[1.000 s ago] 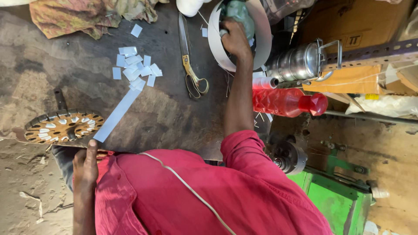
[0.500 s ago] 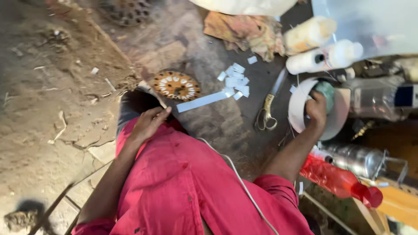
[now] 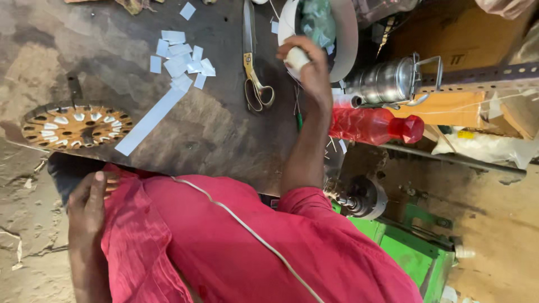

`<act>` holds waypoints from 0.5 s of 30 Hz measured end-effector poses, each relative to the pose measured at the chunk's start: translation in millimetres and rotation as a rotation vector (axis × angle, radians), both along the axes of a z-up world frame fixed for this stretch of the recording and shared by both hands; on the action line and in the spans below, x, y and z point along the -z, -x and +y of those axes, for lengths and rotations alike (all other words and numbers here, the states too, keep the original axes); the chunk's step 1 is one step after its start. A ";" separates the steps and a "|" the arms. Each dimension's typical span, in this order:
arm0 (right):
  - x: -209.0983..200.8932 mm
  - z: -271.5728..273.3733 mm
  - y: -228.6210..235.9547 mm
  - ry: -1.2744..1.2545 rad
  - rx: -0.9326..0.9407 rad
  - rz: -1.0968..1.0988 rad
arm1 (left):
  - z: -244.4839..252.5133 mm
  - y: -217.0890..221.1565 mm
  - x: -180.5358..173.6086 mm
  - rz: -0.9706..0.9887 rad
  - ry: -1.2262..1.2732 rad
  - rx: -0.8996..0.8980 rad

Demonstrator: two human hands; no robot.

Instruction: The person inserts small white rectangular pieces into the slots of a circular wooden object. They use scissors to cut a strip of white material into smaller pieces and continue placing them into the wooden object.

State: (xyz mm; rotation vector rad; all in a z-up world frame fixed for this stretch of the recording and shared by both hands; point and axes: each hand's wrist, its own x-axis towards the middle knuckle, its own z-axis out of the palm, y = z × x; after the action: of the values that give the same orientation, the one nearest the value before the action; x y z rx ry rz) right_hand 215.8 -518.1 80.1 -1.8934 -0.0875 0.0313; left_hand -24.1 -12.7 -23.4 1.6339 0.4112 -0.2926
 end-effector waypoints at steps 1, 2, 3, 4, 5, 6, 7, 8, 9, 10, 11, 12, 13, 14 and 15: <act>0.7 10.0 9.2 0.189 -0.005 -0.013 | -0.5 -2.9 -3.7 -0.006 -0.002 0.013; 4.0 18.6 15.3 0.379 -0.014 -0.025 | -1.9 -5.0 -6.5 -0.012 -0.004 0.022; 5.8 22.4 20.0 0.568 -0.024 -0.035 | -2.5 -7.0 -8.3 -0.008 0.000 0.025; 6.3 23.1 19.7 0.604 0.036 -0.118 | -3.1 -9.7 -9.0 -0.009 0.004 0.021; 7.2 22.1 18.8 0.639 0.096 -0.201 | -3.0 -12.6 -8.7 -0.009 0.007 0.017; 8.1 19.9 17.4 0.671 0.152 -0.282 | -1.8 -13.9 -8.4 -0.012 -0.005 0.018; 7.6 14.7 13.2 0.661 0.173 -0.299 | -0.6 -15.6 -7.1 -0.015 -0.018 0.018; 6.5 5.8 13.3 0.653 0.199 -0.308 | 1.0 -15.1 -5.8 -0.012 -0.030 0.026; 6.8 -2.2 12.5 0.646 0.225 -0.317 | 2.1 -13.4 -4.8 -0.021 -0.033 0.028; 8.0 -8.8 7.7 0.659 0.209 -0.319 | 1.1 -13.7 -2.8 -0.033 -0.034 0.029; 9.8 -13.8 2.7 0.672 0.193 -0.322 | 0.0 -13.7 -0.9 -0.045 -0.035 0.030; 11.9 -16.7 -0.3 0.683 0.173 -0.328 | -0.8 -13.4 0.5 -0.022 -0.027 0.025; 15.2 -16.7 -0.3 0.680 0.161 -0.262 | -1.6 -13.0 1.8 0.001 -0.019 0.020; 20.6 -11.6 -2.9 0.674 0.145 -0.199 | -1.9 -11.6 2.6 0.024 -0.013 0.011; 25.2 -5.1 -4.0 0.667 0.128 -0.136 | -1.8 -10.1 3.3 0.015 -0.020 0.015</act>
State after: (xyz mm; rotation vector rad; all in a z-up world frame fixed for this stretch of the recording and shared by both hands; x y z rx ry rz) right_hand 219.8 -523.1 54.9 -2.5631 -0.0500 -0.1759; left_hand -14.1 -14.5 -26.8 1.6559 0.4143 -0.3133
